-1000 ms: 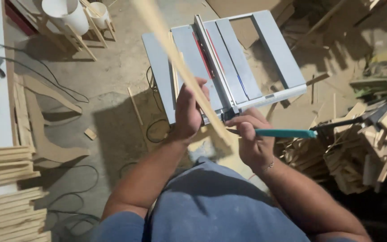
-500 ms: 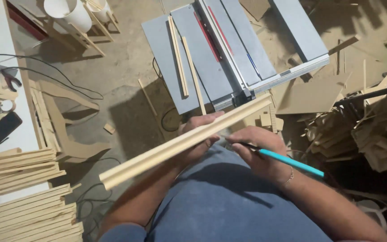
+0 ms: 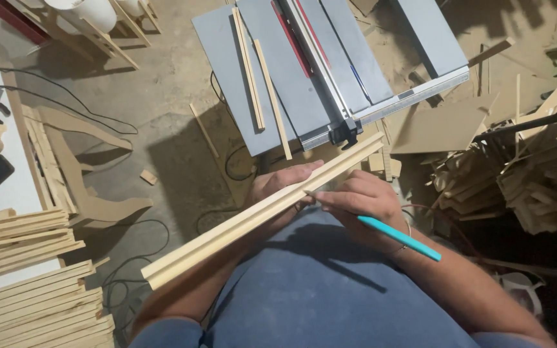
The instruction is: Inspecting, marking with a pen, and sorting thin wooden strips in a workshop.
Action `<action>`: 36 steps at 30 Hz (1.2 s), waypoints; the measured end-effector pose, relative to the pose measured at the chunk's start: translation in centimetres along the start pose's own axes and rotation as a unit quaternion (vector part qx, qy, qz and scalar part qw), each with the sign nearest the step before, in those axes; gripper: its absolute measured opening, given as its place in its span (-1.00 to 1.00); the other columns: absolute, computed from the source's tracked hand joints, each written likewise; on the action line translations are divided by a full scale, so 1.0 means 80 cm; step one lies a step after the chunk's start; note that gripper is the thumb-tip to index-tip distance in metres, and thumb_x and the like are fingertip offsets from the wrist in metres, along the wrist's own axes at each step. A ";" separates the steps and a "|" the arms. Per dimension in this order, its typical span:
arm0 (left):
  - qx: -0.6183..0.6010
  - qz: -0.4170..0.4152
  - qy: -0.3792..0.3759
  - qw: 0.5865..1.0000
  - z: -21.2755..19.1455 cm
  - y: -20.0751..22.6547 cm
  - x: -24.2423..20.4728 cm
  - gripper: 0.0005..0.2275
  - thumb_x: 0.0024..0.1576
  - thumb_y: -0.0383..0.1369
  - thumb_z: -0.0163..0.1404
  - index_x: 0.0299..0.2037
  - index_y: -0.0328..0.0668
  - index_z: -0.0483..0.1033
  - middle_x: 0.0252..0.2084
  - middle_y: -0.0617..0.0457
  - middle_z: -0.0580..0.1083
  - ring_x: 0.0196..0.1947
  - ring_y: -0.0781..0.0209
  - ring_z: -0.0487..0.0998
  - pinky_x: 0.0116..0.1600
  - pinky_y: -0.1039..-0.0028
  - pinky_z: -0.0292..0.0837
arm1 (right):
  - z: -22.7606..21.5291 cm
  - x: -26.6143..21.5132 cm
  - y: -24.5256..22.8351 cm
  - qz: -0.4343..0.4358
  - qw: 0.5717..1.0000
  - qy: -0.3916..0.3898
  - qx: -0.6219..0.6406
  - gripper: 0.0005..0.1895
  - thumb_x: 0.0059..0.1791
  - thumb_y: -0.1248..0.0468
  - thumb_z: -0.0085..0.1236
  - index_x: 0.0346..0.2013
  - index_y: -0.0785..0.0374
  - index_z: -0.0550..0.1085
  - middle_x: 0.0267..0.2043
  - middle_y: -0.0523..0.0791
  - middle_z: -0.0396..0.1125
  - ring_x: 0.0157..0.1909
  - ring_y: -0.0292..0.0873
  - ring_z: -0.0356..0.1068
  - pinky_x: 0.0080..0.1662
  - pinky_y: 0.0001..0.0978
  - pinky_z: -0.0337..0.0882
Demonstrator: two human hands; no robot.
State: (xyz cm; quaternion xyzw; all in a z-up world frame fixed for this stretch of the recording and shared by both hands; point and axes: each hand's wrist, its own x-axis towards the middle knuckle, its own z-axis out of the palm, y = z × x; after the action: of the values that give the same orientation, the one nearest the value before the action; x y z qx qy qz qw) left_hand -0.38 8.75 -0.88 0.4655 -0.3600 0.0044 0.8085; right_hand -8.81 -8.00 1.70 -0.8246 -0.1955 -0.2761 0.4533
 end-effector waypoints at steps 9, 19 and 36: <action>0.038 0.014 -0.024 0.999 -0.015 -0.015 -0.011 -0.71 0.04 -0.55 0.23 -0.10 -0.62 0.50 -0.06 -0.47 0.59 -0.13 -0.21 0.69 -0.11 0.29 0.65 | -0.021 -0.032 0.044 0.005 0.998 0.040 -0.055 -0.92 -0.04 0.45 0.26 -0.27 0.33 0.66 -0.49 -0.04 0.44 -0.53 -0.09 0.33 -0.40 -0.30 0.40; 0.099 0.036 -0.033 0.994 -0.023 -0.021 -0.026 -0.72 0.07 -0.48 0.21 -0.09 -0.55 0.49 -0.06 -0.40 0.60 -0.15 -0.20 0.70 -0.17 0.30 0.68 | -0.063 -0.087 0.125 0.082 0.981 0.046 -0.170 -0.93 0.04 0.42 0.21 -0.27 0.34 0.62 -0.48 0.07 0.41 -0.47 0.14 0.35 -0.33 -0.06 0.37; 0.152 0.002 -0.072 0.986 -0.020 -0.018 -0.035 -0.74 0.11 -0.43 0.22 -0.12 -0.41 0.43 -0.03 -0.37 0.59 -0.15 -0.33 0.67 -0.25 0.20 0.69 | -0.052 -0.062 0.091 0.366 0.906 0.213 0.028 -0.83 0.14 0.41 -0.03 -0.12 0.45 0.51 -0.41 0.14 0.44 -0.45 -0.10 0.46 -0.36 -0.27 0.54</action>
State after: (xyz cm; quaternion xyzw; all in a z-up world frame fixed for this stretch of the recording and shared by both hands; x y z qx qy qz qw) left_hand -1.00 10.07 -4.07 0.5815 -0.4131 0.0270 0.7003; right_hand -9.65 -15.66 -4.26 -0.7467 0.2135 -0.2549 0.5760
